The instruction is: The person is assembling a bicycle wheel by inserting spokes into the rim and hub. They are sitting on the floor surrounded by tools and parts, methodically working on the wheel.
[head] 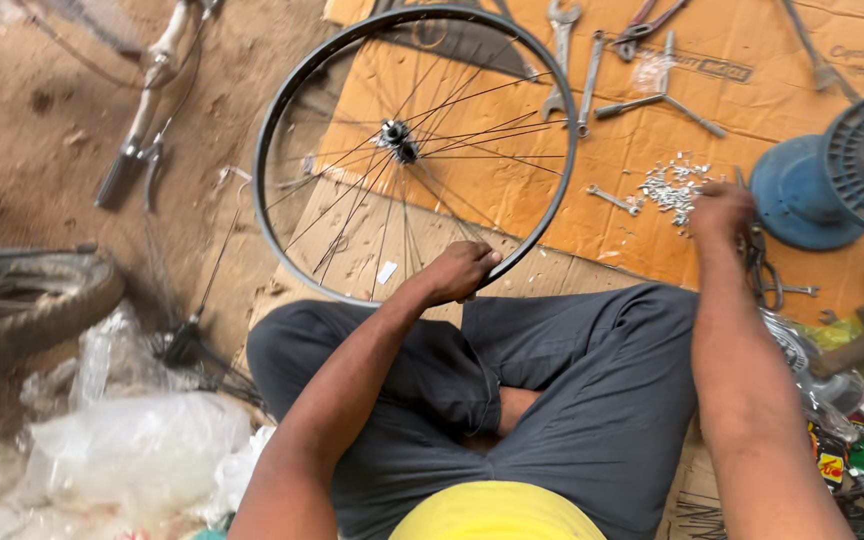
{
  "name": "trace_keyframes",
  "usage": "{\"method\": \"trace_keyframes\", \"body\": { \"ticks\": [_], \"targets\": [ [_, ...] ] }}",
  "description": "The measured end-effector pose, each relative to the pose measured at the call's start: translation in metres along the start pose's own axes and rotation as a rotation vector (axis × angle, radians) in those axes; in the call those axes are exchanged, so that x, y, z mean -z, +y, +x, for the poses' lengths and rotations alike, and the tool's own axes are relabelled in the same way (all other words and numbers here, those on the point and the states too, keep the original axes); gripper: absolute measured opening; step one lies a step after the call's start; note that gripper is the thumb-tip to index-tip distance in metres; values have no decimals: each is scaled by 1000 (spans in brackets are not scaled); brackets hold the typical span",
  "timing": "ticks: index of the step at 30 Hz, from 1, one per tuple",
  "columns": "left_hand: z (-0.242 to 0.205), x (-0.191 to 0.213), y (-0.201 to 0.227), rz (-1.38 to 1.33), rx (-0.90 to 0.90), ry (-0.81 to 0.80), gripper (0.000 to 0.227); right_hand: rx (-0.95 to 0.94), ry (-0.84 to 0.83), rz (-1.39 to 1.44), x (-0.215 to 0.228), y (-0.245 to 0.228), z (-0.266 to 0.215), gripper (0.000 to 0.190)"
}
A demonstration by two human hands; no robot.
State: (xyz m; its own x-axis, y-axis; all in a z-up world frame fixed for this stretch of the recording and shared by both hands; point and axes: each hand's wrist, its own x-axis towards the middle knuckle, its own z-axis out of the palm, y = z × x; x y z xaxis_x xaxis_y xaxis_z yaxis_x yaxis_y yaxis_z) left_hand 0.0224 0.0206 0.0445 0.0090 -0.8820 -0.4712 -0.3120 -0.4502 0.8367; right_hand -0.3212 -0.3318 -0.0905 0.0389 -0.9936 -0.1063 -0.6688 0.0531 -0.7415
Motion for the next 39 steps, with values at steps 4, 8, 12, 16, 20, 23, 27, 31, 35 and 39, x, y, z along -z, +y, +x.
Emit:
{"method": "trace_keyframes", "body": {
  "ticks": [4,8,12,16,20,23,27,31,35,39],
  "targets": [
    [-16,0,9,407,51,62,45,-218,-157,1165,39,-9,-14,12],
    [-29,10,6,644,164,228,50,-214,-261,1627,69,-44,-41,6],
    [-11,5,-8,90,254,334,59,-118,-331,1577,68,-84,-91,5],
    [19,-5,-31,-789,247,289,41,-122,-313,1477,25,-117,-183,12],
    [45,-24,-41,-921,139,375,18,-287,-316,1245,-32,-137,-270,17],
    [50,-38,-43,-932,172,221,19,-162,-357,1021,-57,-143,-300,11],
    [49,-35,-31,-965,201,248,14,-91,-331,886,-74,-149,-305,14],
    [42,-29,-24,-968,131,236,14,-41,-316,905,-87,-146,-303,12],
    [36,-27,-19,-899,90,209,15,-59,-326,1022,-87,-142,-301,14],
    [36,-22,-15,-921,95,207,15,-105,-313,988,-84,-138,-300,14]
  ]
}}
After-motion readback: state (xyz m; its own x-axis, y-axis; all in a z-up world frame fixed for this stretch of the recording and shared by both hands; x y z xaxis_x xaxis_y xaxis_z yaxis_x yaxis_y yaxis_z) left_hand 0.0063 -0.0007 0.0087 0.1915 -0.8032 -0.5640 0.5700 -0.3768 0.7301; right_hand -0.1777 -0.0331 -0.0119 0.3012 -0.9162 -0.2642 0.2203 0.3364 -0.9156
